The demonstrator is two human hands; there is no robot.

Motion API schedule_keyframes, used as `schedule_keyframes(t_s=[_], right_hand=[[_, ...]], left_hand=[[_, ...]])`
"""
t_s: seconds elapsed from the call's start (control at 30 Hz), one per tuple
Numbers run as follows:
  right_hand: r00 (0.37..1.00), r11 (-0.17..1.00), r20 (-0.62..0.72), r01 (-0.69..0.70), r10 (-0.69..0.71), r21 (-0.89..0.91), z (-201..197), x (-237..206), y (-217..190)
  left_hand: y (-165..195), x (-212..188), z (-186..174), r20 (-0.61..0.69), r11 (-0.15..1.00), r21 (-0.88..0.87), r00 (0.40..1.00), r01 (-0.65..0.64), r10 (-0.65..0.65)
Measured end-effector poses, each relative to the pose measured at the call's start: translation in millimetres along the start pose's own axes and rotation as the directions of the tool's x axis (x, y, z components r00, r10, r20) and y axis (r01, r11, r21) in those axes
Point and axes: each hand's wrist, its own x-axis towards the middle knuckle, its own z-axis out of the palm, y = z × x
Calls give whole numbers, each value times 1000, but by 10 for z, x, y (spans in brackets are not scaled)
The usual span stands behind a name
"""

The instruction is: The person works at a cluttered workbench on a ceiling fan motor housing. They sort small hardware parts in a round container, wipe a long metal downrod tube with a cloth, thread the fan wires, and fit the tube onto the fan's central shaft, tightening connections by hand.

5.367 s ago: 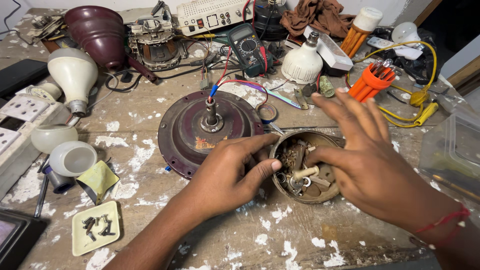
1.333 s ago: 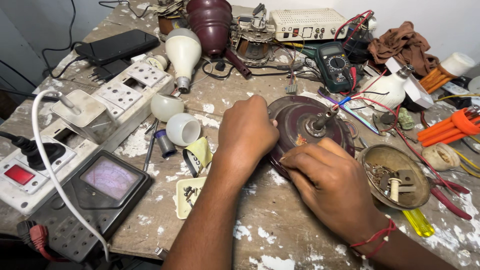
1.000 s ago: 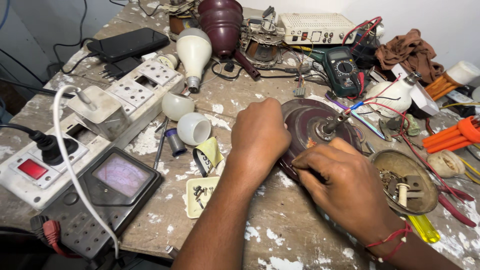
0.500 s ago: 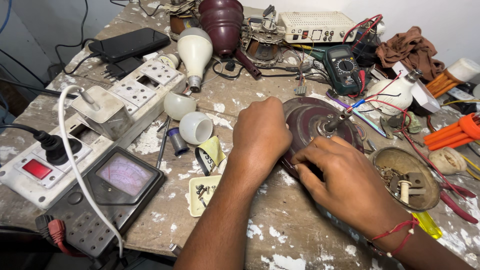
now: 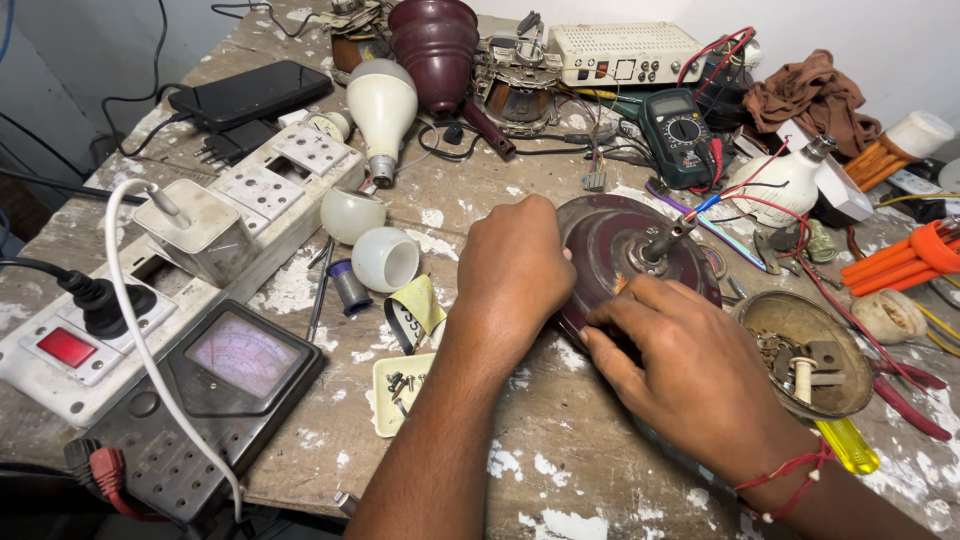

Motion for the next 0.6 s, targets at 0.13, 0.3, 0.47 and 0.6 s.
schedule_keyframes(t_s=[0.13,0.3,0.47,0.6], right_hand=[[999,999,1,-32,32,-30,65,-45,-10],[990,998,-131,33,-41,-58,100,-46,-12],[992,993,-38,-121,121,-8,42,-39,13],[976,963,4,-217,219,160,-45,19,123]], left_hand=[[-19,5,14,-21,1000,12,1000,-24,24],[-8,7,13,-25,999,9,999,-31,32],[18,19,18,-19,999,15,999,-28,28],[33,14,24,-11,1000,7,1000,-19,19]])
